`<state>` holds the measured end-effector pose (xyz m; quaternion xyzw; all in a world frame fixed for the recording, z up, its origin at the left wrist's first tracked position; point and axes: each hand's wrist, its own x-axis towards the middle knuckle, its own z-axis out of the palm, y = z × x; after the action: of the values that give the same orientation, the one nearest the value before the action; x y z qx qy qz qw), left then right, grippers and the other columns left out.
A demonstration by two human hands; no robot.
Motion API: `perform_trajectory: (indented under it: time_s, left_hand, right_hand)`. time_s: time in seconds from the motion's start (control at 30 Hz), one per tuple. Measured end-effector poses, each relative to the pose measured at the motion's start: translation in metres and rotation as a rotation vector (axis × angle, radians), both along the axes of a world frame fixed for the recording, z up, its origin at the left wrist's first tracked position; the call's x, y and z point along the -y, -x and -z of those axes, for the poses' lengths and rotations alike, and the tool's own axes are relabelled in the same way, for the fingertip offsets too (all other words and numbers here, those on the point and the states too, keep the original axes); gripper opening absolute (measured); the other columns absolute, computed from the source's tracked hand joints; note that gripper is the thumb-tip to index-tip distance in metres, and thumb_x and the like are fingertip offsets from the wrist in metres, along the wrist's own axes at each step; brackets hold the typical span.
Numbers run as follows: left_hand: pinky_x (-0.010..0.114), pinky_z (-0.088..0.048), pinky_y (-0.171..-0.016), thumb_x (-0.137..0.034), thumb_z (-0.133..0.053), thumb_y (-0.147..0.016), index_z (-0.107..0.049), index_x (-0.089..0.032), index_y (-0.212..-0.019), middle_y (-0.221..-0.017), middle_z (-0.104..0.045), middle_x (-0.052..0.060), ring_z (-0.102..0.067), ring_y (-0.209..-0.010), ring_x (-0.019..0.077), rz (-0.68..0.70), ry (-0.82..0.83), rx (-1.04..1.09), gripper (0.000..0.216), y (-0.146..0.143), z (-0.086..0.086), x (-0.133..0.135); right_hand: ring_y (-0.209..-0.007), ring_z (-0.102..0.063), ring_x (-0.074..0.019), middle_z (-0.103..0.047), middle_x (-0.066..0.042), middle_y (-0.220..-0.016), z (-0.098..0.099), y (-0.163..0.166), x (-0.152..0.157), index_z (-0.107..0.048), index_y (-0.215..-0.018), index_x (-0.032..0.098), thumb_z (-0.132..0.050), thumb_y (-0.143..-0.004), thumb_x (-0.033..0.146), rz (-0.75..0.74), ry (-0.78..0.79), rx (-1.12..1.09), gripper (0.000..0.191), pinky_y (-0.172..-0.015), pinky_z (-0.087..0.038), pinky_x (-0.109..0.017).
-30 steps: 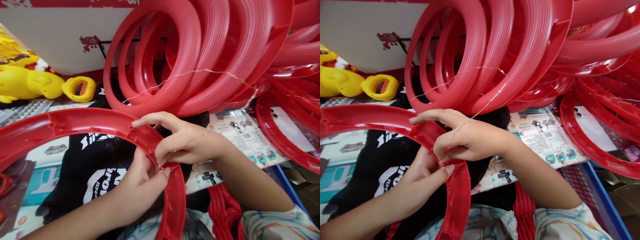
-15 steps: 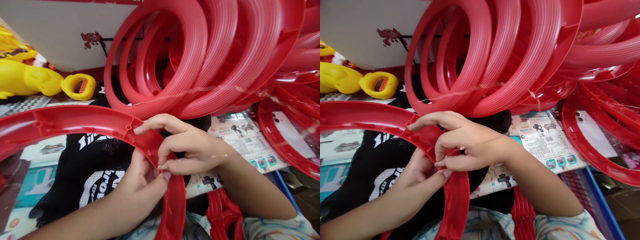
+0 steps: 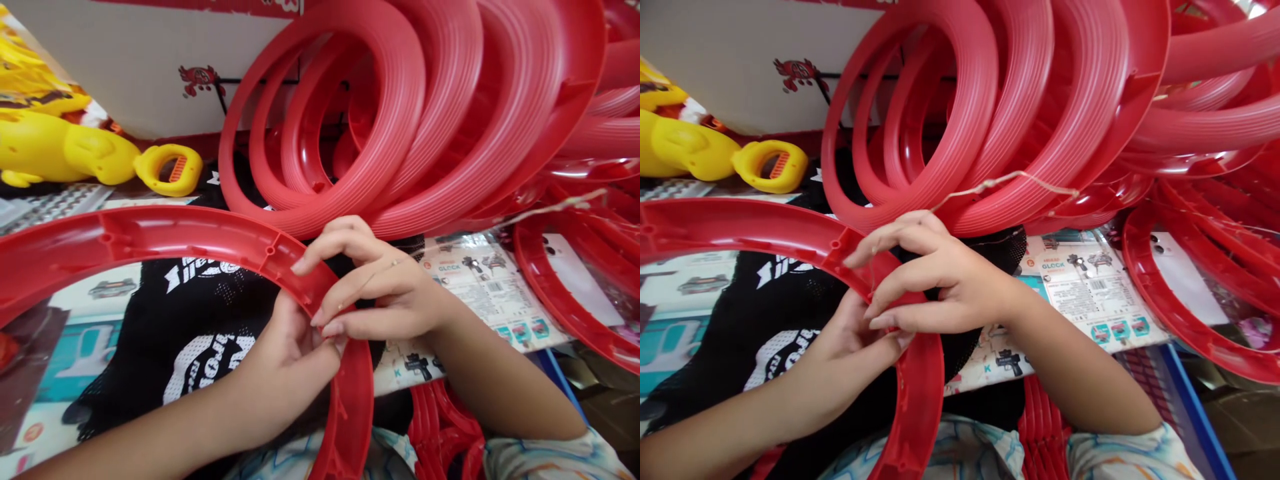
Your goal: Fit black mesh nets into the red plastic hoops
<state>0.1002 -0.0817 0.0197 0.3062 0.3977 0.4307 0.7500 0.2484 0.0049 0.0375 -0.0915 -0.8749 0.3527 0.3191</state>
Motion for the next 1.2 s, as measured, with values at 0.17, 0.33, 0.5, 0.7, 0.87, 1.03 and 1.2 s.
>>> perform_trajectory:
  time_s: [0.17,0.33,0.5,0.7,0.87,1.03,1.2]
  left_hand:
    - [0.015,-0.053,-0.072,-0.004,-0.063,-0.075,-0.043,-0.023,-0.099,-0.101,-0.065,-0.002,-0.065,-0.095,0.0115,-0.030,-0.028,-0.012,0.036,0.001,0.003,-0.001]
    - [0.013,-0.051,-0.068,-0.009,-0.064,-0.078,-0.044,-0.023,-0.099,-0.106,-0.064,0.000,-0.063,-0.098,0.0125,-0.020,-0.016,-0.018,0.032,0.001,0.000,-0.001]
    - [0.012,-0.050,-0.067,-0.010,-0.063,-0.080,-0.045,-0.023,-0.094,-0.100,-0.064,-0.002,-0.063,-0.093,0.0110,-0.021,-0.021,-0.017,0.026,0.001,-0.001,-0.001]
    - [0.008,-0.049,-0.068,-0.006,-0.061,-0.083,-0.049,-0.023,-0.093,-0.091,-0.063,-0.005,-0.062,-0.085,0.0048,-0.009,-0.090,0.079,0.023,0.003,0.005,0.002]
    - [0.005,-0.047,-0.065,-0.007,-0.059,-0.084,-0.050,-0.023,-0.091,-0.088,-0.062,-0.006,-0.059,-0.078,0.0017,0.023,-0.123,0.086,0.020,0.005,0.005,0.002]
    - [0.005,-0.047,-0.066,-0.007,-0.061,-0.083,-0.051,-0.023,-0.088,-0.087,-0.062,-0.007,-0.058,-0.078,0.0015,0.048,-0.116,0.062,0.019,0.004,0.007,0.002]
    - [0.012,-0.050,-0.069,-0.009,-0.063,-0.081,-0.052,-0.023,-0.096,-0.096,-0.064,-0.002,-0.062,-0.086,0.0078,0.067,-0.006,0.097,0.023,0.001,0.004,0.002]
  right_hand:
    - [-0.088,-0.052,-0.0099,-0.068,-0.002,-0.094,-0.004,-0.001,-0.002,-0.067,-0.088,0.016,-0.063,-0.085,0.014,-0.087,-0.008,0.075,0.005,-0.090,-0.038,-0.033]
    - [-0.083,-0.053,-0.0088,-0.068,-0.002,-0.083,-0.001,0.000,-0.001,-0.067,-0.085,0.013,-0.057,-0.088,0.010,-0.088,0.011,0.029,0.010,-0.082,-0.042,-0.028]
    - [-0.081,-0.050,-0.0104,-0.065,-0.003,-0.078,0.002,0.001,0.004,-0.067,-0.083,0.013,-0.056,-0.090,0.017,0.005,-0.002,-0.022,0.014,-0.079,-0.045,-0.028]
    - [-0.077,-0.047,-0.0115,-0.058,-0.002,-0.073,0.009,0.004,0.005,-0.063,-0.080,0.014,-0.054,-0.089,0.013,0.043,-0.085,-0.076,0.012,-0.077,-0.045,-0.027]
    - [-0.070,-0.048,-0.0112,-0.055,-0.001,-0.069,0.010,0.008,0.011,-0.064,-0.074,0.013,-0.063,-0.083,0.012,0.116,-0.083,-0.112,0.009,-0.070,-0.045,-0.025]
    - [-0.070,-0.047,-0.0110,-0.055,-0.001,-0.068,0.006,0.008,0.016,-0.064,-0.073,0.015,-0.059,-0.087,0.017,0.158,-0.060,-0.100,0.016,-0.073,-0.045,-0.026]
    - [-0.078,-0.049,-0.0108,-0.065,-0.003,-0.077,-0.004,0.001,0.009,-0.067,-0.079,0.012,-0.057,-0.086,0.007,0.049,0.005,0.029,0.013,-0.079,-0.043,-0.028]
